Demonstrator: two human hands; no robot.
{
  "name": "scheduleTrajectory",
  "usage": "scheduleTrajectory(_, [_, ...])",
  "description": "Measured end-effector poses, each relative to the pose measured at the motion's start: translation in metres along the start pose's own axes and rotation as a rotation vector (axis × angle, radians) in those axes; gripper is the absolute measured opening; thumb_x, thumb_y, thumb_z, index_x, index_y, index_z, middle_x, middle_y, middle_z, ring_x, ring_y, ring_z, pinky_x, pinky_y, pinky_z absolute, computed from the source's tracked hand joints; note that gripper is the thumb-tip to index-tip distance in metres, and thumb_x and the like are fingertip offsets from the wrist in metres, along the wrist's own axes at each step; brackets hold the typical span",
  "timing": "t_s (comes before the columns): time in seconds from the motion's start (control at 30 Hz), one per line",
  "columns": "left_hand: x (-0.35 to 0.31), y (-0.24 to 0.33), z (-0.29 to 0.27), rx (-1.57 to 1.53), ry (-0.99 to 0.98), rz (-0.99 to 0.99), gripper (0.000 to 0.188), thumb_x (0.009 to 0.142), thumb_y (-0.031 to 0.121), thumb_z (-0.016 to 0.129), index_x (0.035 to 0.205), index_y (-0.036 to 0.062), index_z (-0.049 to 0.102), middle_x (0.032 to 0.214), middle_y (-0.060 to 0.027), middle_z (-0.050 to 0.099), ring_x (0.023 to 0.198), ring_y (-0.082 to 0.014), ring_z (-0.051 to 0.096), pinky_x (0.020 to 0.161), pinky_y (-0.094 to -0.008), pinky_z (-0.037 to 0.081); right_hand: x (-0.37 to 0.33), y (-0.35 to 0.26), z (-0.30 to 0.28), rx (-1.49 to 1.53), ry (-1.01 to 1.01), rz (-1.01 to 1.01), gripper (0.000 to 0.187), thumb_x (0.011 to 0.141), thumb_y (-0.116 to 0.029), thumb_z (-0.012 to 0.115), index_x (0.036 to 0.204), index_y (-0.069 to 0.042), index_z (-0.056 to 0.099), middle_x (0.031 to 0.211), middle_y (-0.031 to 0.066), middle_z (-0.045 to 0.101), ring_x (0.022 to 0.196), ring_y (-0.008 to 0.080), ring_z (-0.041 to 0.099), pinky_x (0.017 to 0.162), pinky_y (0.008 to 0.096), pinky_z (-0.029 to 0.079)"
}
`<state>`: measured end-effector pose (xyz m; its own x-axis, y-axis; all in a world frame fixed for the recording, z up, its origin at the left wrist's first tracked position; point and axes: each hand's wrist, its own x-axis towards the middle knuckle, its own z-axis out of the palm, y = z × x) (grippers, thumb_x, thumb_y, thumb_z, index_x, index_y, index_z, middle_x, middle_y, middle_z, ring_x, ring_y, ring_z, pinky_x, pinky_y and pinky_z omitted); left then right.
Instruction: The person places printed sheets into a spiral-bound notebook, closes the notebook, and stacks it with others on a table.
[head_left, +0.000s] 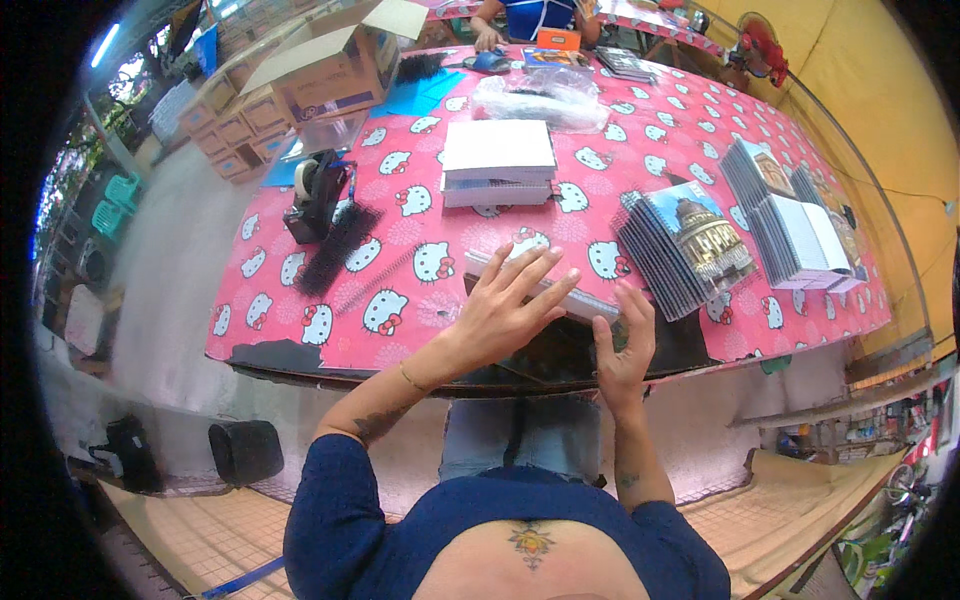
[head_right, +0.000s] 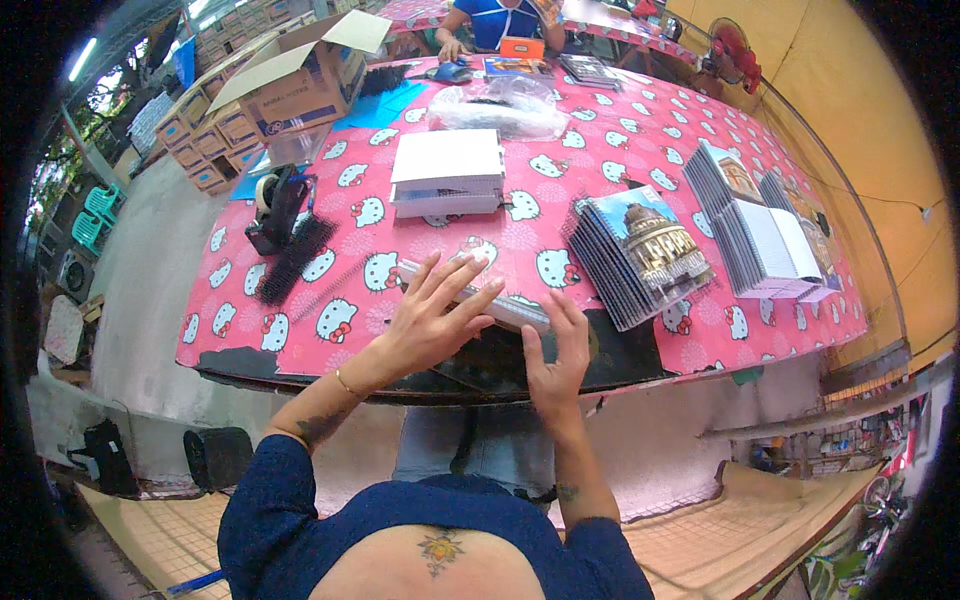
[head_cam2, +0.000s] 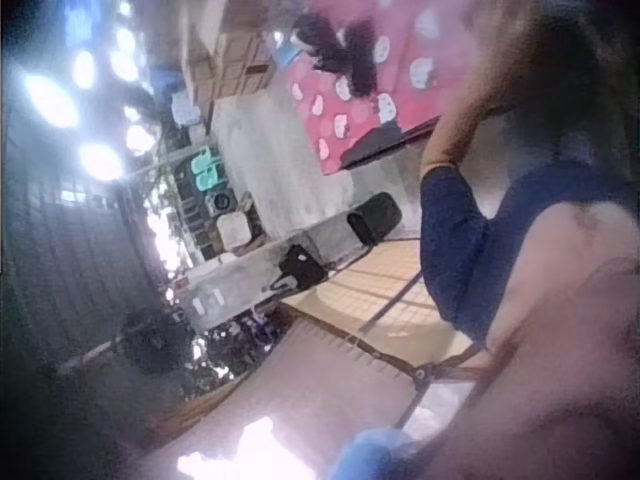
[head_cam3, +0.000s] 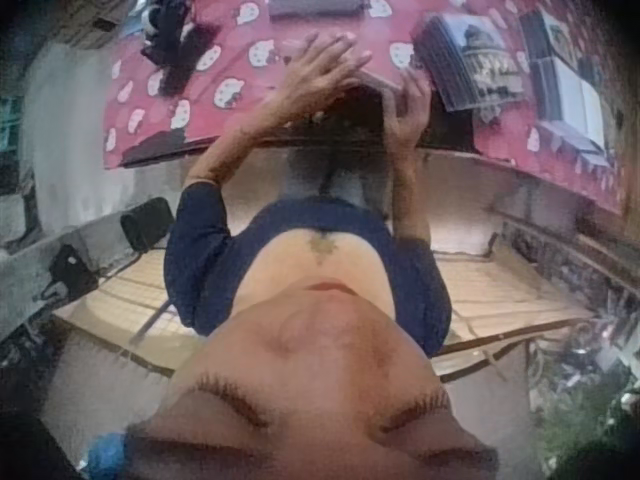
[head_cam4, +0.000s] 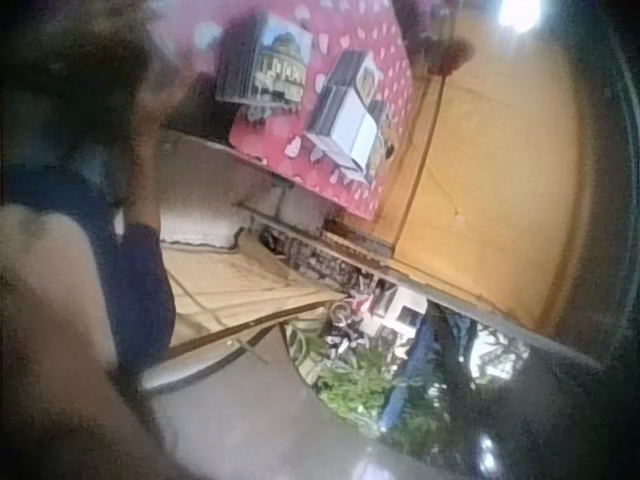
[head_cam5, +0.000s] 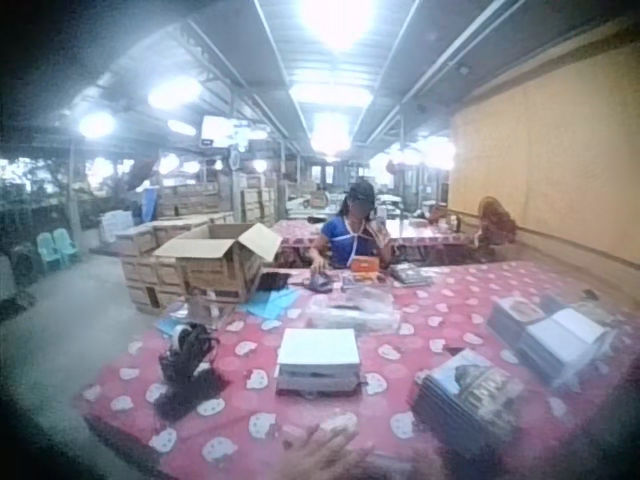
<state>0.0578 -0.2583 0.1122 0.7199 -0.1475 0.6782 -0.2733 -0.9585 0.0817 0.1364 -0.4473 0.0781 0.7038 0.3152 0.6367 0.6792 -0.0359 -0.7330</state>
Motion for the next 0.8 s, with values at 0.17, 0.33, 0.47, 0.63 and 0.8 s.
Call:
scheduleTrajectory(0.17, [-0.002,-0.002,0.005,-0.005,0.061,0.137,0.040,0.078,0.018,0.075,0.116,0.0113,0.066,0.114,-0.0088,0.062,0.108,-0.0270,0.060,0.102,-0.0492,0.044,0.011,0.011,-0.012,-0.323,-0.031,-0.350,0.021,0.078,-0.003,0.075,0.097,-0.008,0.071,0.113,0.0101,0.064,0.102,0.0294,0.061,0.090,0.0410,0.047])
scheduleTrajectory(0.33, [0.001,-0.007,0.001,-0.077,0.030,0.168,0.030,0.072,0.014,0.074,0.100,0.0088,0.065,0.100,-0.0073,0.063,0.095,-0.0262,0.063,0.081,-0.0408,0.052,0.013,0.004,-0.010,-0.381,-0.058,-0.464,0.018,0.079,-0.010,0.075,0.096,-0.011,0.069,0.095,0.0040,0.066,0.092,0.0242,0.061,0.085,0.0406,0.044])
scheduleTrajectory(0.47, [0.006,-0.010,-0.012,-0.076,-0.021,0.192,0.027,0.073,0.008,0.071,0.098,0.0072,0.064,0.100,-0.0081,0.065,0.094,-0.0263,0.064,0.076,-0.0387,0.051,0.020,0.002,-0.008,-0.332,-0.057,-0.357,0.021,0.077,-0.015,0.078,0.096,-0.012,0.068,0.085,0.0008,0.066,0.085,0.0217,0.060,0.085,0.0393,0.041])
scheduleTrajectory(0.63, [0.028,-0.021,-0.035,-0.092,0.101,0.103,0.025,0.076,0.004,0.069,0.100,0.0059,0.063,0.105,-0.0091,0.066,0.095,-0.0285,0.065,0.079,-0.0411,0.050,0.029,0.005,-0.007,-0.317,-0.049,-0.412,0.026,0.072,-0.020,0.081,0.092,-0.013,0.067,0.081,0.0005,0.063,0.082,0.0213,0.058,0.084,0.0384,0.039])
scheduleTrajectory(0.8, [0.018,-0.014,-0.034,-0.085,-0.211,0.199,0.025,0.078,0.005,0.068,0.102,0.0062,0.062,0.103,-0.0096,0.067,0.098,-0.0296,0.066,0.083,-0.0416,0.052,0.028,0.006,-0.009,-0.303,-0.135,-0.375,0.023,0.070,-0.022,0.082,0.085,-0.013,0.067,0.078,0.0005,0.059,0.085,0.0213,0.058,0.088,0.0403,0.038])
